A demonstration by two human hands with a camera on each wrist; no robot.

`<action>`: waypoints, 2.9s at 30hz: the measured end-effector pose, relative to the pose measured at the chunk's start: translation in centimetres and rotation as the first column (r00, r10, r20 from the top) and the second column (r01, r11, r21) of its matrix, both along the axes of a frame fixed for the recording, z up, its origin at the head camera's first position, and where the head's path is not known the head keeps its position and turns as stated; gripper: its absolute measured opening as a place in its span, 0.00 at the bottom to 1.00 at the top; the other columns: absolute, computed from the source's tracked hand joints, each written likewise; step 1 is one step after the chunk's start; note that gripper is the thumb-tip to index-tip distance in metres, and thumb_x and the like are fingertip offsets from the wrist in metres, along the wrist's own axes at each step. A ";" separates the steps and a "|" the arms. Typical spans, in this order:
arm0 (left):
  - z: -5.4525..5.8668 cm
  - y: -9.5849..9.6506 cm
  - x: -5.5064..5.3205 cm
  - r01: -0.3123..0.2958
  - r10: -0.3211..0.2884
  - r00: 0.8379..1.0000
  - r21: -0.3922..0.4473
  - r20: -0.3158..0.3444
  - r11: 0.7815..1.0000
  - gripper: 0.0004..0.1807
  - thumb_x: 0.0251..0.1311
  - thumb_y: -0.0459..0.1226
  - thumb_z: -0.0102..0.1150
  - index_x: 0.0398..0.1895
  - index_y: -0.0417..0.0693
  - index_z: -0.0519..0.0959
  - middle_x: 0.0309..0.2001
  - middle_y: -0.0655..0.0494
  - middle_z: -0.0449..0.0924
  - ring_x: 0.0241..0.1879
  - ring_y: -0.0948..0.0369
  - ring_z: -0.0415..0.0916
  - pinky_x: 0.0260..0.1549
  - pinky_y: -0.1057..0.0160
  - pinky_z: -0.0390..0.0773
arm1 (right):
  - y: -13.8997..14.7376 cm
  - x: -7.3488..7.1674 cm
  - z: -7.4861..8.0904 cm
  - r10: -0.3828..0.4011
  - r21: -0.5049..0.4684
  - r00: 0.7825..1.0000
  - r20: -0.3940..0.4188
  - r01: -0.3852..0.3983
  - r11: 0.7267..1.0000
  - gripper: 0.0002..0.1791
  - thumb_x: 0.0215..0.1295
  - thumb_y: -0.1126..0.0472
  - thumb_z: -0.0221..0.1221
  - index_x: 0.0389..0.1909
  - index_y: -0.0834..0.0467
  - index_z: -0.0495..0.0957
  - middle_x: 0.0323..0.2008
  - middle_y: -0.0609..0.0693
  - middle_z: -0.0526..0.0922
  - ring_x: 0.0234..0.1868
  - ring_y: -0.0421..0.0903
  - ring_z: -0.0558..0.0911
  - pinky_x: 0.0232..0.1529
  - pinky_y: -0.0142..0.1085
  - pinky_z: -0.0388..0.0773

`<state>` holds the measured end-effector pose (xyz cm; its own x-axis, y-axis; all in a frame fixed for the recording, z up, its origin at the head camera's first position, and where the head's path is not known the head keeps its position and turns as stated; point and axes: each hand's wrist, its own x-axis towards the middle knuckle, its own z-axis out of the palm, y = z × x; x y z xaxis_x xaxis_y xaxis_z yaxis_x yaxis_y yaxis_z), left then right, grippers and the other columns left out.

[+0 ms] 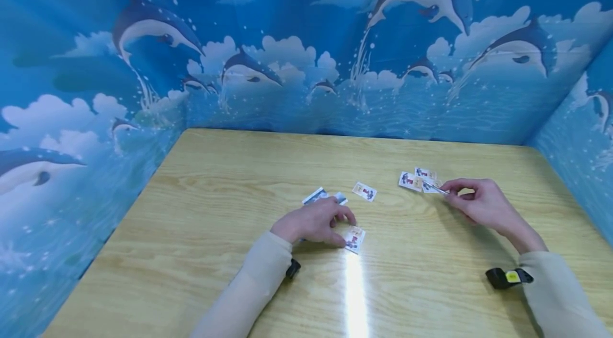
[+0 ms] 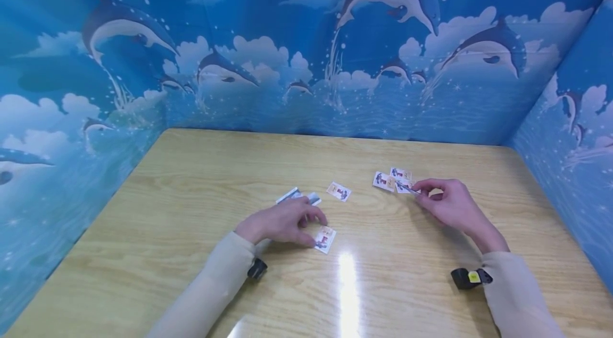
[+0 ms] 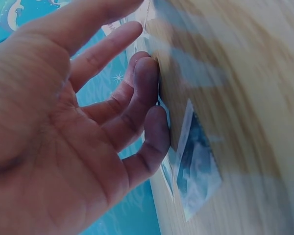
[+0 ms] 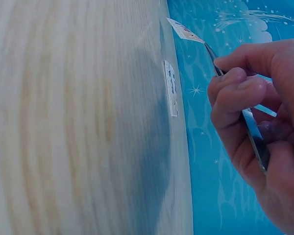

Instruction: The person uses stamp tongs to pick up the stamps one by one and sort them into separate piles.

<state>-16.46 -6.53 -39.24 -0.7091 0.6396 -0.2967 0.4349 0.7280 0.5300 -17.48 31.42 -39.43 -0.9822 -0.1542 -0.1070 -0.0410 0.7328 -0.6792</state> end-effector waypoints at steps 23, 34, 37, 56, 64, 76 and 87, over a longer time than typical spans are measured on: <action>-0.1 -0.2 0.0 0.024 -0.024 1.000 0.004 0.002 1.000 0.22 0.59 0.47 0.74 0.57 0.64 0.82 0.45 0.59 0.72 0.42 0.65 0.68 0.44 0.67 0.71 | 0.4 -0.6 -0.3 -0.049 0.037 0.999 0.022 0.048 0.998 0.18 0.74 0.60 0.54 0.59 0.65 0.77 0.18 0.50 0.75 0.13 0.42 0.69 0.14 0.38 0.67; -0.1 -0.2 0.0 0.026 -0.026 1.000 0.019 -0.004 0.999 0.21 0.59 0.45 0.74 0.55 0.62 0.81 0.48 0.58 0.74 0.42 0.64 0.68 0.45 0.68 0.71 | 0.8 -0.7 -0.6 -0.075 0.053 0.997 0.025 0.074 0.996 0.19 0.71 0.59 0.57 0.57 0.67 0.78 0.30 0.53 0.82 0.14 0.43 0.72 0.15 0.38 0.70; -0.1 -0.2 0.0 0.028 -0.027 1.000 0.018 -0.009 0.999 0.21 0.59 0.45 0.74 0.55 0.62 0.81 0.49 0.57 0.74 0.42 0.65 0.68 0.45 0.68 0.71 | 0.9 -0.6 -0.6 -0.073 0.067 0.997 0.022 0.072 0.995 0.19 0.72 0.58 0.58 0.56 0.66 0.79 0.32 0.54 0.82 0.14 0.43 0.73 0.16 0.38 0.69; -0.3 -0.2 -0.1 0.016 -0.016 1.000 0.021 -0.006 1.000 0.21 0.58 0.45 0.75 0.54 0.63 0.81 0.52 0.56 0.76 0.45 0.65 0.70 0.49 0.67 0.73 | -1.7 0.5 -0.1 0.154 0.064 0.988 0.018 -0.155 0.986 0.11 0.67 0.61 0.64 0.47 0.59 0.85 0.37 0.51 0.82 0.25 0.34 0.75 0.22 0.31 0.69; -0.5 -0.2 -0.1 0.007 -0.007 1.000 0.018 -0.006 1.000 0.20 0.58 0.45 0.75 0.54 0.63 0.82 0.52 0.56 0.76 0.46 0.65 0.70 0.49 0.66 0.73 | -4.0 1.4 0.0 0.342 -0.037 0.936 0.081 -0.340 0.940 0.09 0.66 0.64 0.64 0.45 0.57 0.86 0.40 0.51 0.85 0.20 0.33 0.70 0.22 0.31 0.71; -0.4 -0.1 -0.1 -0.005 0.005 1.000 0.012 0.004 1.000 0.20 0.58 0.45 0.75 0.54 0.64 0.81 0.51 0.57 0.74 0.45 0.64 0.69 0.48 0.66 0.72 | -6.5 1.5 -0.4 0.454 -0.041 0.888 0.077 -0.452 0.891 0.10 0.63 0.63 0.66 0.45 0.56 0.86 0.37 0.47 0.86 0.27 0.34 0.74 0.28 0.29 0.73; -0.4 -0.1 -0.1 -0.006 0.005 1.000 0.011 0.011 1.000 0.19 0.58 0.45 0.75 0.53 0.65 0.81 0.52 0.58 0.75 0.46 0.64 0.69 0.49 0.66 0.72 | -8.0 1.4 -0.6 0.492 -0.054 0.867 0.076 -0.489 0.871 0.09 0.64 0.62 0.66 0.44 0.54 0.86 0.38 0.46 0.86 0.29 0.35 0.76 0.30 0.30 0.74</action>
<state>-16.56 -6.61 -39.67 -0.7095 0.6389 -0.2972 0.4252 0.7245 0.5425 -16.07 23.43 -40.06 -0.7667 -0.6183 -0.1730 -0.3307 0.6112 -0.7191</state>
